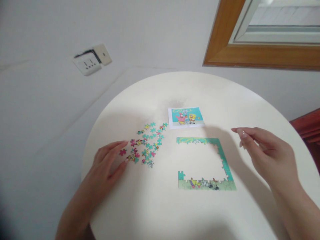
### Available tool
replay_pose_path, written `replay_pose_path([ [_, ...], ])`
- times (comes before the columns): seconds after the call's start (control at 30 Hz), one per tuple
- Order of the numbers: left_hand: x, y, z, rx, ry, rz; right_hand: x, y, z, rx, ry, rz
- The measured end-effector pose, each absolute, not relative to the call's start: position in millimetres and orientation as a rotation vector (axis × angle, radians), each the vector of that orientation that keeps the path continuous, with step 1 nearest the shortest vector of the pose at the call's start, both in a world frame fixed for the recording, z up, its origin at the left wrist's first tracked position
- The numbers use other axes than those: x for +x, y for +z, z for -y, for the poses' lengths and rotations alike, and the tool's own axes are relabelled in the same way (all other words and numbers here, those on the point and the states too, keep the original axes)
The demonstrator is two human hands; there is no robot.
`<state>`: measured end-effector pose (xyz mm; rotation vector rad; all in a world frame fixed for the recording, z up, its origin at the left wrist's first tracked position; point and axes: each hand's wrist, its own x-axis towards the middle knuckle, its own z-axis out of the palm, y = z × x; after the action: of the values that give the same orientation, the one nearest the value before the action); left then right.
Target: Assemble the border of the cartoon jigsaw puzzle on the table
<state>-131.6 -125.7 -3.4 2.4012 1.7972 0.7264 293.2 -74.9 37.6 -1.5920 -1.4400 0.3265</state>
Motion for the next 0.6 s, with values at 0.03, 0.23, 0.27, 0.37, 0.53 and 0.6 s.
replay_pose_path([
  [0.03, -131.5, -3.3, 125.8, 2.400, 0.728, -1.799, 294.1, 37.3, 75.1, -1.595, 0.328, 1.443],
  [0.23, -130.8, -1.9, 126.3, 2.389, 0.744, -1.810, 296.4, 36.4, 74.7, -1.601, 0.341, 1.457],
  [0.27, -130.6, -1.6, 126.4, 2.386, 0.744, -1.811, 295.7, 36.6, 74.4, -1.600, 0.337, 1.459],
  [0.37, -130.5, -0.9, 126.5, 2.383, 0.743, -1.807, 293.5, 37.7, 74.0, -1.582, 0.339, 1.455],
  [0.53, -131.1, -1.8, 126.3, 2.396, 0.717, -1.805, 294.8, 38.3, 76.2, -1.590, 0.356, 1.435],
  [0.6, -131.2, -2.3, 126.2, 2.391, 0.716, -1.799, 295.9, 38.3, 77.1, -1.584, 0.367, 1.435],
])
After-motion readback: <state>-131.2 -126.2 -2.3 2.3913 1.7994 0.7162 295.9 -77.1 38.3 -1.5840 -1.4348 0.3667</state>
